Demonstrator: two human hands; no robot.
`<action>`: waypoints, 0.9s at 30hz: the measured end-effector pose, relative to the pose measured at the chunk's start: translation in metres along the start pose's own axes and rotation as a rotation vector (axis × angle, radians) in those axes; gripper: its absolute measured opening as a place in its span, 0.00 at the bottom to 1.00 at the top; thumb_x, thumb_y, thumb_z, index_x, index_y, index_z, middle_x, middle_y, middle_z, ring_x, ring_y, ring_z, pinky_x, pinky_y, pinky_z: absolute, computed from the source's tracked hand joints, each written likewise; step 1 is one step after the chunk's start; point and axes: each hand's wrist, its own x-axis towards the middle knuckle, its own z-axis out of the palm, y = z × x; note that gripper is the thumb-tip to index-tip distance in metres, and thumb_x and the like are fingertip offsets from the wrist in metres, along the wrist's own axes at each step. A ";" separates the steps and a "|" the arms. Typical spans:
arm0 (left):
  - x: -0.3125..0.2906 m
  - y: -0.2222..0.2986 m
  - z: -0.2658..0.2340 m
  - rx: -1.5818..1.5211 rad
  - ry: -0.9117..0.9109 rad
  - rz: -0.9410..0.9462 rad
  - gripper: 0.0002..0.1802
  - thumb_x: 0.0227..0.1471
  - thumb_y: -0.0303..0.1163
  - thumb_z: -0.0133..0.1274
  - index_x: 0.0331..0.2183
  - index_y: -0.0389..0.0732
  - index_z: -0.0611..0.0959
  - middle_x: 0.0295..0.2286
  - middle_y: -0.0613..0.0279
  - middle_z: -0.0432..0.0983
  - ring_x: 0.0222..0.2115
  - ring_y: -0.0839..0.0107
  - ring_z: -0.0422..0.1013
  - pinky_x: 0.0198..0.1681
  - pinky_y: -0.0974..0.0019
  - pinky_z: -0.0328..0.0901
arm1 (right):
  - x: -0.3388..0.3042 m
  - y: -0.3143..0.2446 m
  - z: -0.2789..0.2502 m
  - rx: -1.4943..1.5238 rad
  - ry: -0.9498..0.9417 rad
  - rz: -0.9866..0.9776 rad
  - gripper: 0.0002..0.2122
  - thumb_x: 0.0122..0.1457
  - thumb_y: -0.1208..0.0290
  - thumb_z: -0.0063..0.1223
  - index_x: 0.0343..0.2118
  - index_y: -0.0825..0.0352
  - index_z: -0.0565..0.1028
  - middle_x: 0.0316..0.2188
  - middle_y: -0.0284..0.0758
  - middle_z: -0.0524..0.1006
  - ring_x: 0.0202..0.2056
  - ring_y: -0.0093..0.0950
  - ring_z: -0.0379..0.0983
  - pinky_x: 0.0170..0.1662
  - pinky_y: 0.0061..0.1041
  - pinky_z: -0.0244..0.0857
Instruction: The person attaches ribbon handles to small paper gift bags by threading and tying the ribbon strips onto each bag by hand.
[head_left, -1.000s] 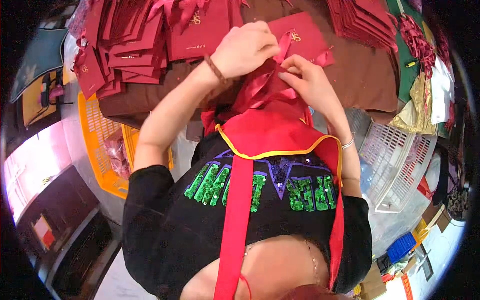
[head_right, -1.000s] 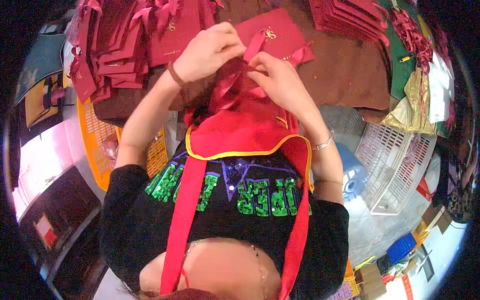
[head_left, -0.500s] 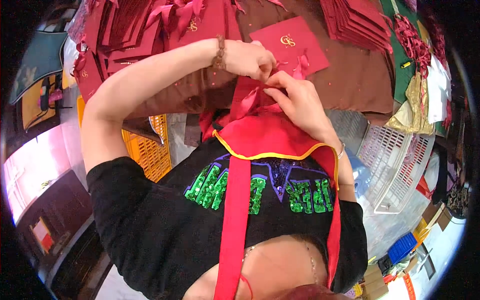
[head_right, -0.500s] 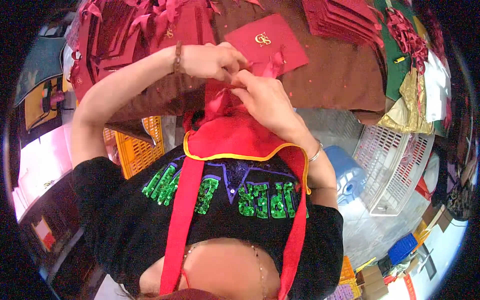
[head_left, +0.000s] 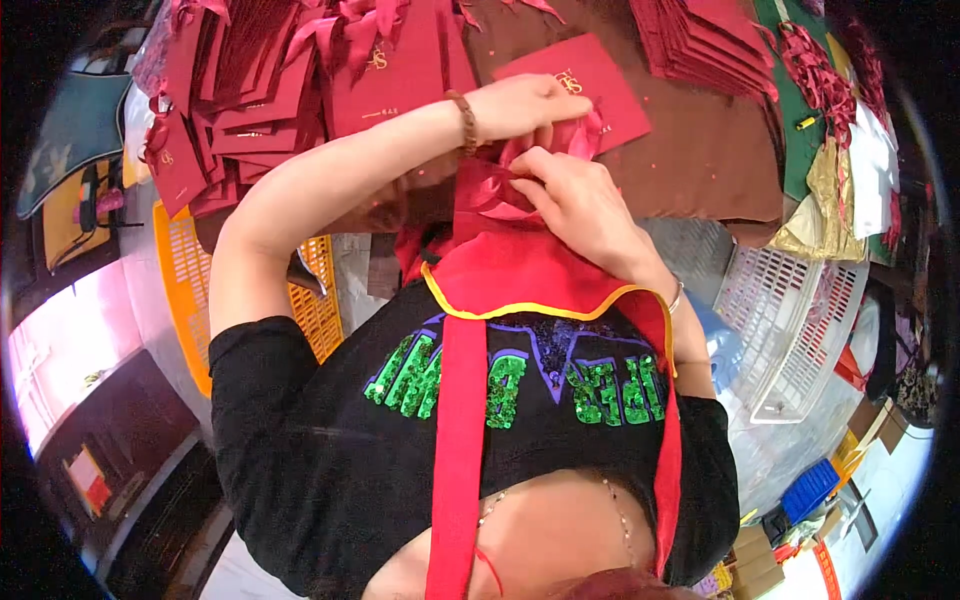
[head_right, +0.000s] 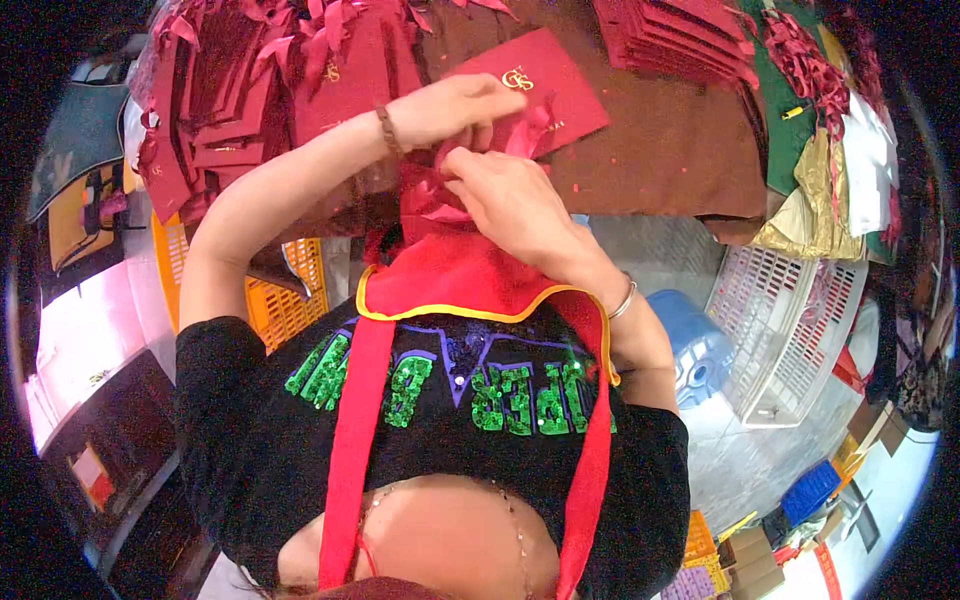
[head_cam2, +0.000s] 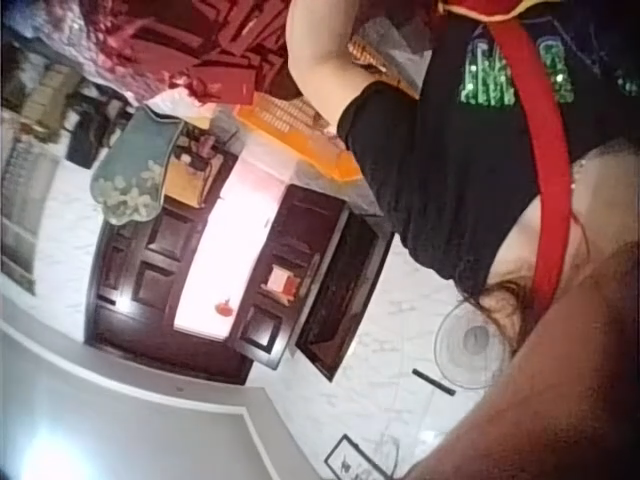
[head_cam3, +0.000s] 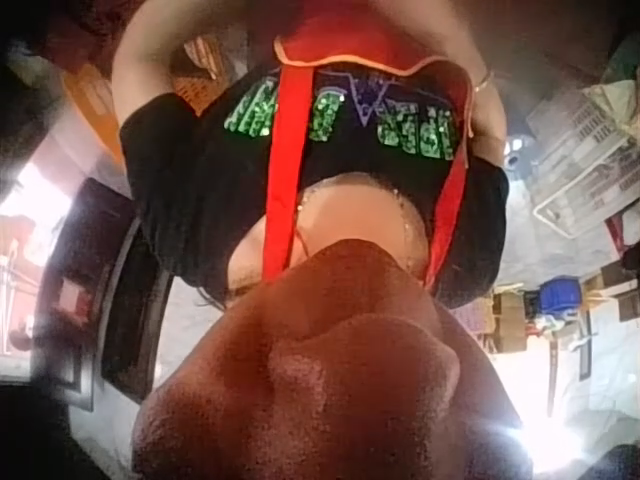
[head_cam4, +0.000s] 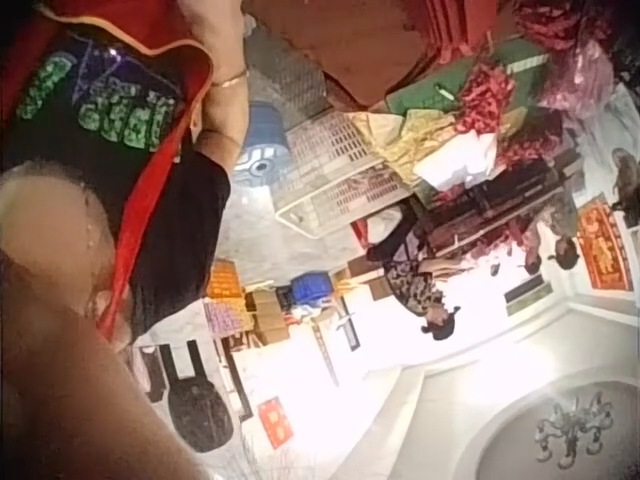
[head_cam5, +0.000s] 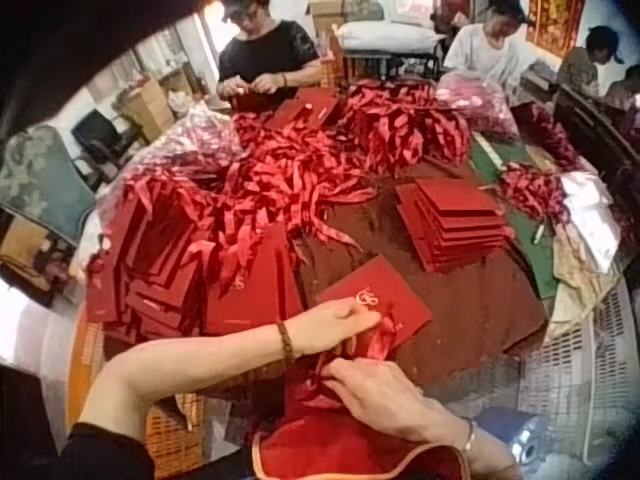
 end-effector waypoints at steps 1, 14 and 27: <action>0.006 -0.004 0.004 0.053 -0.011 -0.003 0.23 0.49 0.50 0.51 0.32 0.37 0.77 0.18 0.65 0.70 0.20 0.80 0.65 0.22 0.73 0.60 | 0.001 -0.001 0.000 -0.006 -0.001 -0.010 0.05 0.53 0.73 0.49 0.32 0.68 0.70 0.28 0.41 0.75 0.31 0.39 0.72 0.34 0.31 0.66; 0.013 -0.002 0.013 0.093 0.118 0.307 0.14 0.51 0.39 0.51 0.23 0.38 0.77 0.15 0.72 0.67 0.18 0.85 0.60 0.20 0.76 0.56 | -0.037 0.044 0.017 0.589 0.222 0.349 0.43 0.42 0.81 0.60 0.58 0.65 0.43 0.52 0.40 0.60 0.53 0.30 0.57 0.57 0.29 0.51; 0.018 0.008 -0.041 -0.332 0.581 0.436 0.17 0.56 0.41 0.45 0.36 0.35 0.76 0.33 0.61 0.71 0.36 0.71 0.68 0.39 0.69 0.63 | -0.018 0.036 0.010 0.662 0.332 0.220 0.40 0.43 0.86 0.58 0.58 0.62 0.48 0.51 0.40 0.60 0.51 0.29 0.60 0.54 0.28 0.58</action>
